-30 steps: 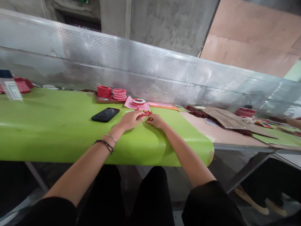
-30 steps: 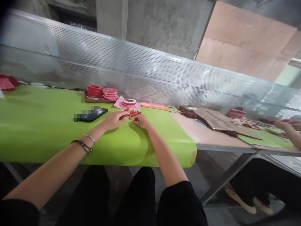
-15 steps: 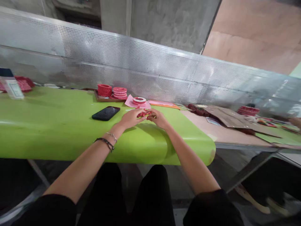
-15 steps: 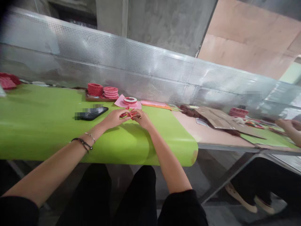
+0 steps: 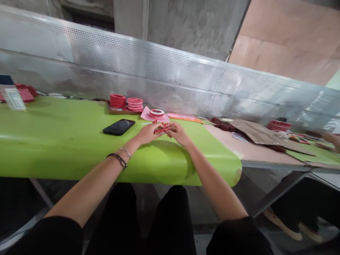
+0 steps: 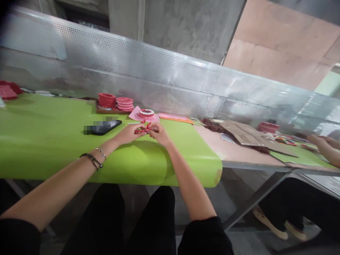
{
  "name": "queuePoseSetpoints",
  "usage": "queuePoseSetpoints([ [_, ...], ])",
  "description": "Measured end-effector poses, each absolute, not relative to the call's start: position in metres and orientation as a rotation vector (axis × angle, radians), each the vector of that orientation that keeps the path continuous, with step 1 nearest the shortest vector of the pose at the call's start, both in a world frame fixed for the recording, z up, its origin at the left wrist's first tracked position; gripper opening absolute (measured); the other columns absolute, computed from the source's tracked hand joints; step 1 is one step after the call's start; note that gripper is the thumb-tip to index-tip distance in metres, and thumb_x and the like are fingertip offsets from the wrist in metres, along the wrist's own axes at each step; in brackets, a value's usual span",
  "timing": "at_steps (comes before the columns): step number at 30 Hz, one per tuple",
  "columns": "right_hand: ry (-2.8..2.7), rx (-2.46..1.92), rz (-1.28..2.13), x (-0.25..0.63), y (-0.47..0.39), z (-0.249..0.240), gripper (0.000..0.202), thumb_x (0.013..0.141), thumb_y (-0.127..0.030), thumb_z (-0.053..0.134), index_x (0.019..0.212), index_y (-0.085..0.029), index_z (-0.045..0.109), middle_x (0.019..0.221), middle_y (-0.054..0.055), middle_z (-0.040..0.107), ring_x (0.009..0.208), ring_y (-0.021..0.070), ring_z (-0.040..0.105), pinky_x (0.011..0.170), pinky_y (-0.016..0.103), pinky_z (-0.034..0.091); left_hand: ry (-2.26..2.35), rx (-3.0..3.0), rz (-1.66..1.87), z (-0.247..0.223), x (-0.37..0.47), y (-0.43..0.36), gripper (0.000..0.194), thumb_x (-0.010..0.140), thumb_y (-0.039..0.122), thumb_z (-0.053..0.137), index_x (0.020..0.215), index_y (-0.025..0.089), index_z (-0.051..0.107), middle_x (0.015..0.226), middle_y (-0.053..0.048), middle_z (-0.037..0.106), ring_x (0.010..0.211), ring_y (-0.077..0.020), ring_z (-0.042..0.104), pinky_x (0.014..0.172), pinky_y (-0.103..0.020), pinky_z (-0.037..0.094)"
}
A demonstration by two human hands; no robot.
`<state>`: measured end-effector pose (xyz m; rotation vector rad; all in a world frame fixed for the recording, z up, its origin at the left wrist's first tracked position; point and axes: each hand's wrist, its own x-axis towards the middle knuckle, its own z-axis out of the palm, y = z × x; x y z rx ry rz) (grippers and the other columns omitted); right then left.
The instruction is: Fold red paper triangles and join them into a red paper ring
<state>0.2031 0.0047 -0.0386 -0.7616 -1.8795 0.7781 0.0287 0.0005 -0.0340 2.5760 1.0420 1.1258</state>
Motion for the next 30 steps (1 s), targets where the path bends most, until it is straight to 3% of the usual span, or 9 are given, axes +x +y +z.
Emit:
queuePoseSetpoints([
  [4, -1.869, -0.753, 0.793, 0.2036, 0.0045, -0.0384, 0.021, 0.073, -0.027, 0.063, 0.088, -0.022, 0.048, 0.068, -0.004, 0.059, 0.057, 0.0084, 0.053, 0.052, 0.023, 0.043, 1.011, 2.531, 1.195, -0.0327, 0.0294, -0.0010, 0.016, 0.081, 0.021, 0.057, 0.095, 0.015, 0.060, 0.097, -0.006, 0.067, 0.084, -0.0183, 0.061, 0.072, -0.028, 0.044],
  [10, -1.859, -0.729, 0.751, 0.2013, 0.0023, -0.0375, 0.023, 0.068, -0.020, 0.067, 0.086, -0.021, 0.054, 0.086, 0.001, 0.061, 0.068, 0.0101, 0.057, 0.064, 0.027, 0.049, 1.038, 2.444, 1.279, -0.0298, 0.0302, -0.0017, 0.008, 0.082, 0.016, 0.054, 0.085, 0.014, 0.061, 0.086, -0.005, 0.069, 0.076, -0.0165, 0.062, 0.069, -0.026, 0.046],
  [15, -1.848, -0.714, 0.753, 0.2004, 0.0050, -0.0395, 0.014, 0.068, -0.022, 0.067, 0.079, -0.020, 0.058, 0.075, 0.000, 0.062, 0.068, 0.0120, 0.059, 0.069, 0.031, 0.051, 1.028, 2.399, 1.292, -0.0300, 0.0308, -0.0013, 0.006, 0.080, 0.016, 0.057, 0.081, 0.014, 0.062, 0.084, -0.004, 0.069, 0.075, -0.0161, 0.062, 0.070, -0.026, 0.047],
  [21, -1.805, -0.691, 0.792, 0.2060, 0.0077, -0.0375, 0.011, 0.072, -0.026, 0.063, 0.081, -0.020, 0.060, 0.081, 0.001, 0.064, 0.074, 0.0122, 0.060, 0.074, 0.031, 0.050, 0.971, 2.360, 1.284, -0.0303, 0.0299, -0.0020, 0.012, 0.077, 0.013, 0.057, 0.087, 0.015, 0.062, 0.091, -0.004, 0.068, 0.079, -0.0147, 0.062, 0.072, -0.025, 0.048],
  [30, -1.801, -0.714, 0.812, 0.2058, 0.0074, -0.0375, 0.014, 0.075, -0.032, 0.060, 0.081, -0.020, 0.063, 0.080, 0.001, 0.065, 0.074, 0.0120, 0.061, 0.076, 0.031, 0.050, 0.897, 2.341, 1.217, -0.0288, 0.0313, -0.0056, 0.006, 0.076, 0.020, 0.059, 0.078, 0.015, 0.061, 0.079, -0.001, 0.066, 0.073, -0.0132, 0.060, 0.069, -0.024, 0.047],
])
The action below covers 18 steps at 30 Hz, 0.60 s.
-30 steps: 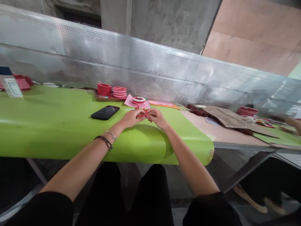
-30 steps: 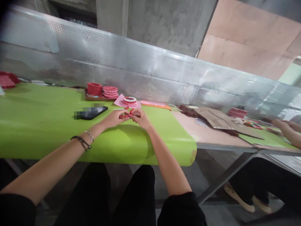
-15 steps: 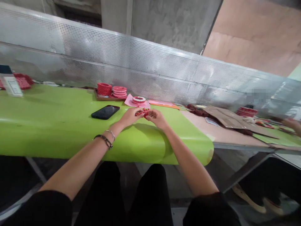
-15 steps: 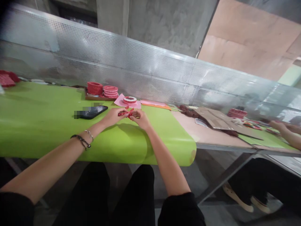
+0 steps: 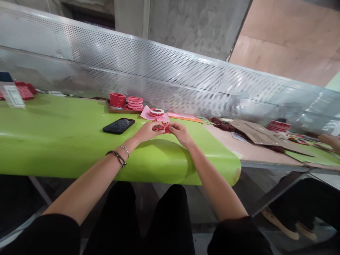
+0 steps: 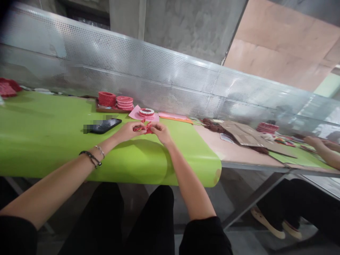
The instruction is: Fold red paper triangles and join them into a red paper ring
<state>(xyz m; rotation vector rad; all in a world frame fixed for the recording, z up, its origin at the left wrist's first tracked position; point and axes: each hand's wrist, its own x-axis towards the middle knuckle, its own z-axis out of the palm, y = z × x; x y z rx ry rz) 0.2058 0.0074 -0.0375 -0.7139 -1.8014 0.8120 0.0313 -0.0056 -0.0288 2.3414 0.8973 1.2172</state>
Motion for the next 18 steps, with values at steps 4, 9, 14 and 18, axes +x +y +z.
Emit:
queuePoseSetpoints([
  [4, -1.815, -0.742, 0.777, 0.2037, 0.0036, -0.0363, 0.017, 0.076, -0.034, 0.059, 0.081, -0.020, 0.065, 0.076, 0.001, 0.065, 0.068, 0.0108, 0.059, 0.069, 0.029, 0.050, 0.892, 2.338, 1.197, -0.0291, 0.0321, -0.0054, 0.004, 0.075, 0.018, 0.061, 0.077, 0.015, 0.059, 0.080, -0.001, 0.066, 0.074, -0.0135, 0.060, 0.071, -0.025, 0.047],
  [9, -1.820, -0.794, 0.688, 0.2015, 0.0028, -0.0370, 0.013, 0.070, -0.032, 0.064, 0.072, -0.019, 0.065, 0.062, -0.001, 0.061, 0.055, 0.0098, 0.053, 0.056, 0.026, 0.046, 0.902, 2.319, 1.211, -0.0295, 0.0319, -0.0053, 0.007, 0.077, 0.019, 0.059, 0.083, 0.016, 0.057, 0.090, -0.003, 0.066, 0.080, -0.0151, 0.062, 0.074, -0.027, 0.048],
  [14, -1.773, -0.791, 0.588, 0.2000, 0.0036, -0.0363, 0.007, 0.072, -0.025, 0.061, 0.074, -0.020, 0.058, 0.066, -0.001, 0.061, 0.058, 0.0104, 0.056, 0.058, 0.026, 0.047, 0.930, 2.294, 1.221, -0.0309, 0.0321, -0.0036, 0.016, 0.079, 0.017, 0.058, 0.095, 0.016, 0.057, 0.095, -0.005, 0.067, 0.083, -0.0155, 0.064, 0.077, -0.028, 0.049],
  [18, -1.761, -0.770, 0.525, 0.1969, 0.0002, -0.0358, 0.004, 0.072, -0.019, 0.057, 0.075, -0.020, 0.055, 0.070, -0.001, 0.061, 0.064, 0.0112, 0.058, 0.060, 0.026, 0.047, 0.946, 2.309, 1.169, -0.0312, 0.0323, -0.0020, 0.016, 0.079, 0.018, 0.058, 0.094, 0.016, 0.060, 0.079, -0.003, 0.069, 0.072, -0.0153, 0.065, 0.072, -0.029, 0.050],
])
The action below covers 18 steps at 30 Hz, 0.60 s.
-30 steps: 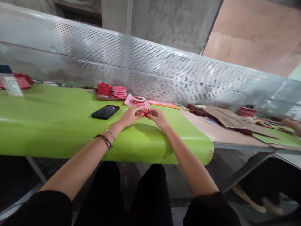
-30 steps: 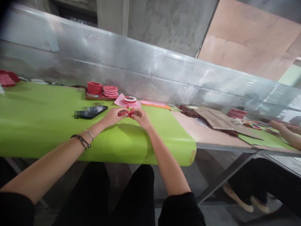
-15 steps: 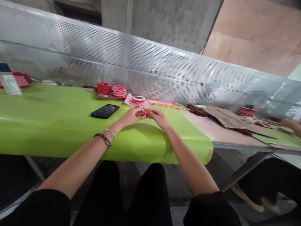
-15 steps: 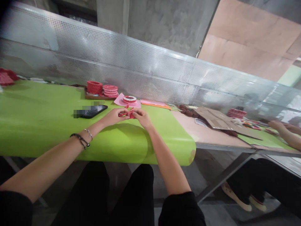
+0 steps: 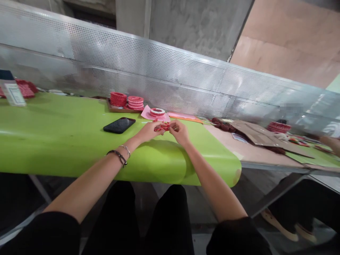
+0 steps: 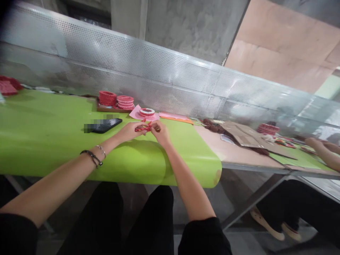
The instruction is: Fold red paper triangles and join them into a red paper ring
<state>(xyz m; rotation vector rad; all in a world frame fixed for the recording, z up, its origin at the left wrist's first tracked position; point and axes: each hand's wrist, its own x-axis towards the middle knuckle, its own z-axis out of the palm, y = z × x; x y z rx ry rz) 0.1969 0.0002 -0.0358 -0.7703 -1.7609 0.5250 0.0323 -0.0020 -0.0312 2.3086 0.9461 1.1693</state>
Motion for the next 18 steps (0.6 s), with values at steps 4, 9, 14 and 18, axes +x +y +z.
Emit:
queuePoseSetpoints([
  [4, -1.766, -0.759, 0.492, 0.1958, -0.0014, -0.0360, 0.004, 0.073, -0.019, 0.058, 0.076, -0.020, 0.055, 0.070, -0.001, 0.061, 0.065, 0.0120, 0.058, 0.061, 0.026, 0.047, 0.961, 2.323, 1.163, -0.0295, 0.0324, -0.0037, 0.007, 0.077, 0.018, 0.059, 0.082, 0.016, 0.063, 0.073, -0.002, 0.068, 0.070, -0.0152, 0.063, 0.069, -0.028, 0.048],
  [9, -1.732, -0.750, 0.444, 0.2003, 0.0006, -0.0346, 0.010, 0.074, -0.024, 0.059, 0.077, -0.021, 0.050, 0.069, -0.001, 0.058, 0.065, 0.0115, 0.056, 0.061, 0.026, 0.046, 0.983, 2.320, 1.197, -0.0271, 0.0316, -0.0078, 0.017, 0.083, 0.027, 0.052, 0.075, 0.016, 0.063, 0.069, -0.002, 0.066, 0.061, -0.0136, 0.057, 0.062, -0.026, 0.045],
  [14, -1.740, -0.748, 0.409, 0.2017, 0.0023, -0.0347, 0.011, 0.075, -0.028, 0.058, 0.073, -0.021, 0.050, 0.066, -0.001, 0.056, 0.060, 0.0108, 0.052, 0.056, 0.025, 0.043, 0.995, 2.316, 1.250, -0.0261, 0.0302, -0.0099, 0.036, 0.088, 0.034, 0.040, 0.062, 0.017, 0.058, 0.056, -0.001, 0.056, 0.051, -0.0121, 0.050, 0.057, -0.026, 0.041],
  [18, -1.776, -0.751, 0.399, 0.1992, 0.0006, -0.0350, 0.008, 0.073, -0.026, 0.060, 0.071, -0.020, 0.054, 0.070, 0.000, 0.059, 0.061, 0.0111, 0.053, 0.060, 0.027, 0.045, 0.971, 2.318, 1.260, -0.0264, 0.0309, -0.0106, 0.031, 0.086, 0.035, 0.043, 0.065, 0.017, 0.056, 0.058, 0.000, 0.057, 0.054, -0.0118, 0.051, 0.056, -0.024, 0.040],
])
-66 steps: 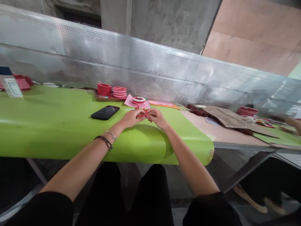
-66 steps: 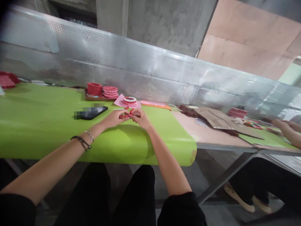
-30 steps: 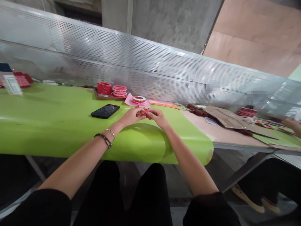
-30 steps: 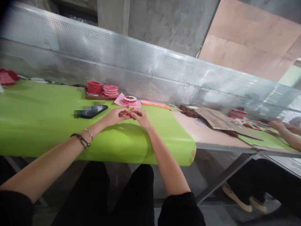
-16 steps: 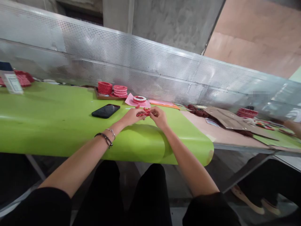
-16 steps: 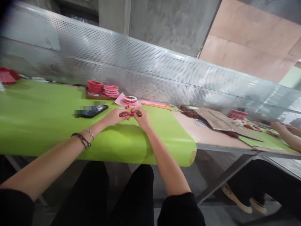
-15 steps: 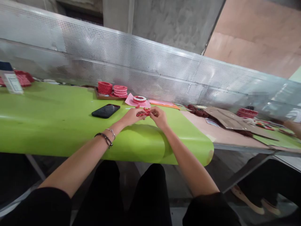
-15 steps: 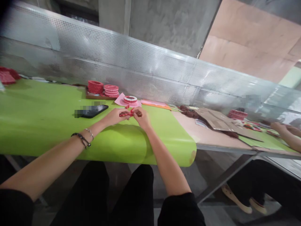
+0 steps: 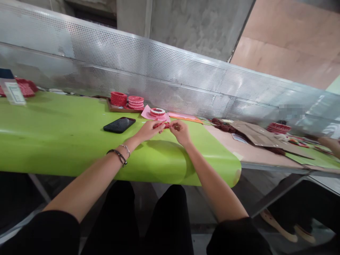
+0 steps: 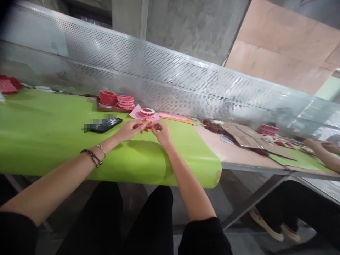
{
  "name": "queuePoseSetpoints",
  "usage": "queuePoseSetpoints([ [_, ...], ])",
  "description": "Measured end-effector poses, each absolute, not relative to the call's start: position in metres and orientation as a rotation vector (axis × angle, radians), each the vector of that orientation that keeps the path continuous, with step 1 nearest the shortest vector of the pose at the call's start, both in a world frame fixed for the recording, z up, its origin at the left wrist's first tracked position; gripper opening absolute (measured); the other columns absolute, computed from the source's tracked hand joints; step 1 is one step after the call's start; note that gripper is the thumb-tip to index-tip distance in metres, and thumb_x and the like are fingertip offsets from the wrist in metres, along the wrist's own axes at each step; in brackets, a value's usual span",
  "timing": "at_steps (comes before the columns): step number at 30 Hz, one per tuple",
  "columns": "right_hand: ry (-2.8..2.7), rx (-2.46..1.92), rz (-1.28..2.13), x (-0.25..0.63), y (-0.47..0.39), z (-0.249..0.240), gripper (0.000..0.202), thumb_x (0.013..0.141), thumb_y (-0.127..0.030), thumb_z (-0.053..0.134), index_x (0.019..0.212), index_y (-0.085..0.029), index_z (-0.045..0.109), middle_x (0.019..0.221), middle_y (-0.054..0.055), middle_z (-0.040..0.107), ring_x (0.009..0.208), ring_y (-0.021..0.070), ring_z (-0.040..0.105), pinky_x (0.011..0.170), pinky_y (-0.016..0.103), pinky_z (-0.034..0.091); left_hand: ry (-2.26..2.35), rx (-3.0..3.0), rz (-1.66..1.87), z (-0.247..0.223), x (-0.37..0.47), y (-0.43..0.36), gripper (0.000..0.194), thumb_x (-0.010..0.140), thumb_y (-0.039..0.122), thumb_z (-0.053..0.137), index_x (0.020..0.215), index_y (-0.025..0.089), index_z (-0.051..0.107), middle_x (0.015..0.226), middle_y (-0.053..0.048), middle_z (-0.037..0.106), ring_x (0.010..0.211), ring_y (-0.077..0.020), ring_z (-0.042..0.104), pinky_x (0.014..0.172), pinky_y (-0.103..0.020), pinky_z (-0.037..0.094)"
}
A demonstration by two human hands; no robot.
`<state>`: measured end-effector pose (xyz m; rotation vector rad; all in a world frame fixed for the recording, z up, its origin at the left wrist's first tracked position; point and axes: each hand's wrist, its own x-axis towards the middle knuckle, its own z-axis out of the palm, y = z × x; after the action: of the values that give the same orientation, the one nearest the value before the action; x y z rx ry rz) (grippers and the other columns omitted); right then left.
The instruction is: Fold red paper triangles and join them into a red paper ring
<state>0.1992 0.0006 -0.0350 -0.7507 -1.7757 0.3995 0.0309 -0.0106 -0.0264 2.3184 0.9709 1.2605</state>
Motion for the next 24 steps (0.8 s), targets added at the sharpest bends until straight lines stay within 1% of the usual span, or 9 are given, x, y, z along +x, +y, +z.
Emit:
queuePoseSetpoints([
  [4, -1.818, -0.736, 0.399, 0.197, -0.004, -0.034, 0.004, 0.069, -0.021, 0.062, 0.072, -0.021, 0.059, 0.075, 0.001, 0.060, 0.067, 0.0125, 0.056, 0.067, 0.029, 0.048, 0.967, 2.324, 1.257, -0.028, 0.032, -0.009, 0.018, 0.080, 0.031, 0.053, 0.070, 0.016, 0.058, 0.062, 0.001, 0.059, 0.058, -0.0125, 0.052, 0.057, -0.024, 0.041],
  [7, -1.826, -0.726, 0.407, 0.197, -0.005, -0.034, 0.004, 0.070, -0.021, 0.062, 0.073, -0.021, 0.061, 0.078, 0.002, 0.060, 0.070, 0.0130, 0.057, 0.070, 0.030, 0.049, 0.954, 2.319, 1.264, -0.028, 0.033, -0.008, 0.015, 0.080, 0.028, 0.052, 0.072, 0.016, 0.057, 0.067, 0.000, 0.061, 0.062, -0.0130, 0.055, 0.063, -0.025, 0.043],
  [10, -1.824, -0.721, 0.429, 0.199, -0.005, -0.034, 0.005, 0.071, -0.025, 0.062, 0.072, -0.021, 0.060, 0.079, 0.002, 0.060, 0.073, 0.0135, 0.058, 0.072, 0.031, 0.050, 0.927, 2.313, 1.263, -0.028, 0.033, -0.008, 0.015, 0.083, 0.027, 0.049, 0.075, 0.017, 0.055, 0.072, -0.001, 0.064, 0.067, -0.0137, 0.058, 0.067, -0.026, 0.045],
  [13, -1.827, -0.719, 0.475, 0.199, -0.003, -0.035, 0.010, 0.073, -0.030, 0.062, 0.072, -0.021, 0.058, 0.076, 0.001, 0.061, 0.072, 0.0134, 0.059, 0.070, 0.031, 0.051, 0.900, 2.312, 1.253, -0.028, 0.033, -0.007, 0.010, 0.083, 0.023, 0.048, 0.077, 0.017, 0.053, 0.076, -0.002, 0.066, 0.072, -0.0137, 0.061, 0.070, -0.026, 0.047],
  [17, -1.833, -0.718, 0.550, 0.199, 0.002, -0.038, 0.016, 0.073, -0.033, 0.064, 0.080, -0.021, 0.056, 0.076, 0.001, 0.063, 0.068, 0.0121, 0.060, 0.065, 0.029, 0.052, 0.911, 2.316, 1.263, -0.029, 0.034, -0.006, 0.002, 0.081, 0.018, 0.052, 0.081, 0.017, 0.053, 0.085, -0.003, 0.066, 0.076, -0.0136, 0.062, 0.072, -0.025, 0.047],
  [20, -1.849, -0.716, 0.588, 0.199, 0.005, -0.040, 0.017, 0.072, -0.033, 0.065, 0.081, -0.021, 0.056, 0.077, 0.001, 0.064, 0.068, 0.0119, 0.061, 0.065, 0.029, 0.052, 0.947, 2.330, 1.283, -0.029, 0.034, -0.005, 0.005, 0.079, 0.017, 0.054, 0.084, 0.017, 0.055, 0.091, -0.004, 0.066, 0.079, -0.0141, 0.061, 0.071, -0.025, 0.046],
  [24, -1.875, -0.725, 0.584, 0.199, 0.005, -0.040, 0.012, 0.074, -0.030, 0.063, 0.075, -0.020, 0.056, 0.075, 0.000, 0.063, 0.068, 0.0119, 0.061, 0.067, 0.030, 0.052, 0.998, 2.376, 1.280, -0.029, 0.033, -0.004, 0.006, 0.080, 0.020, 0.056, 0.083, 0.016, 0.058, 0.086, -0.003, 0.066, 0.075, -0.0146, 0.060, 0.069, -0.025, 0.045],
])
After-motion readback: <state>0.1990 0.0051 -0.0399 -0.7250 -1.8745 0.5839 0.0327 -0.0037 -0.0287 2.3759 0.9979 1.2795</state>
